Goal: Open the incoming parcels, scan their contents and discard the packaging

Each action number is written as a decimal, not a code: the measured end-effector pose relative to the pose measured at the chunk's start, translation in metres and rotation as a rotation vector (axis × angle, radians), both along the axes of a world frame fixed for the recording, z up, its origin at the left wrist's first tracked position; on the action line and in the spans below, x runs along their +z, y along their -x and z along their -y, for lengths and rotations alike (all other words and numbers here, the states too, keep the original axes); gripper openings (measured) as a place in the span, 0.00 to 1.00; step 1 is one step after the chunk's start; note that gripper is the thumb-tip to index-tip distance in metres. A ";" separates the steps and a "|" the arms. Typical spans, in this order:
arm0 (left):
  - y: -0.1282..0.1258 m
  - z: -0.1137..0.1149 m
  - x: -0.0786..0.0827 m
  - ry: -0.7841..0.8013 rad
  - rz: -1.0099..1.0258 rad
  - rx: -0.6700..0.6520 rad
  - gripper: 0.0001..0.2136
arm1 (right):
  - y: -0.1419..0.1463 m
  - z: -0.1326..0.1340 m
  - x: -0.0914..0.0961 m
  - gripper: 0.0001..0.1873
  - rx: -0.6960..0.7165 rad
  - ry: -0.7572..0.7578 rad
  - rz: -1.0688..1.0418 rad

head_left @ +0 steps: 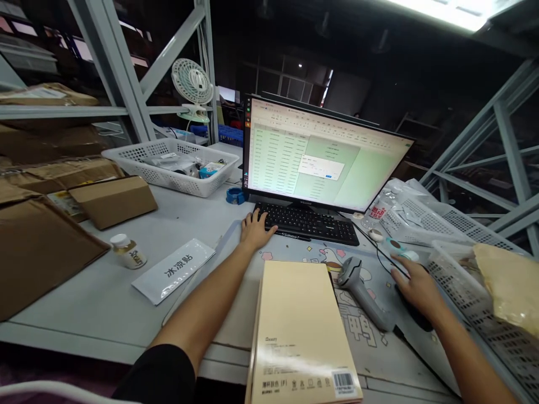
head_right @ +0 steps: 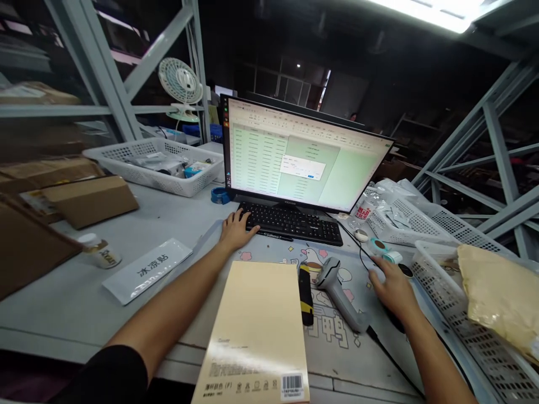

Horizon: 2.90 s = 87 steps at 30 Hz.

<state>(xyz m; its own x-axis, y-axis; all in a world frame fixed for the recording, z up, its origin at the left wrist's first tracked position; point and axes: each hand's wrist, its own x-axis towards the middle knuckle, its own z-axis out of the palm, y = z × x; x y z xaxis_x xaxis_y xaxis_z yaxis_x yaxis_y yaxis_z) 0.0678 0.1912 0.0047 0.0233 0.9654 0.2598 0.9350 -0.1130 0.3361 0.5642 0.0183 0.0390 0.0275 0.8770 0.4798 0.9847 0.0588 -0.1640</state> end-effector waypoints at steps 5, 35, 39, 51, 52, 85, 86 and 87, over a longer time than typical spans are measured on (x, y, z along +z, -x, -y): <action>0.000 -0.001 -0.001 0.002 0.003 -0.004 0.34 | -0.056 0.056 -0.078 0.32 -0.059 -0.029 0.035; 0.001 -0.003 -0.005 -0.002 -0.021 -0.027 0.34 | -0.084 0.053 -0.109 0.29 -0.097 0.021 -0.021; 0.000 -0.001 -0.005 -0.036 -0.064 -0.042 0.33 | -0.082 0.054 -0.109 0.29 -0.116 0.019 -0.039; -0.005 -0.004 -0.009 -0.020 -0.103 -0.136 0.36 | -0.077 0.057 -0.105 0.28 -0.109 0.017 -0.042; -0.006 -0.004 -0.009 -0.011 -0.104 -0.135 0.37 | -0.077 0.057 -0.105 0.28 -0.112 0.019 -0.039; -0.015 0.004 -0.006 -0.009 -0.182 -0.128 0.36 | -0.041 0.066 -0.084 0.28 -0.196 -0.040 -0.049; -0.015 0.004 -0.005 -0.007 -0.183 -0.129 0.36 | -0.041 0.065 -0.084 0.28 -0.199 -0.027 -0.052; -0.015 0.004 -0.005 -0.005 -0.181 -0.129 0.36 | -0.041 0.065 -0.084 0.28 -0.211 -0.010 -0.057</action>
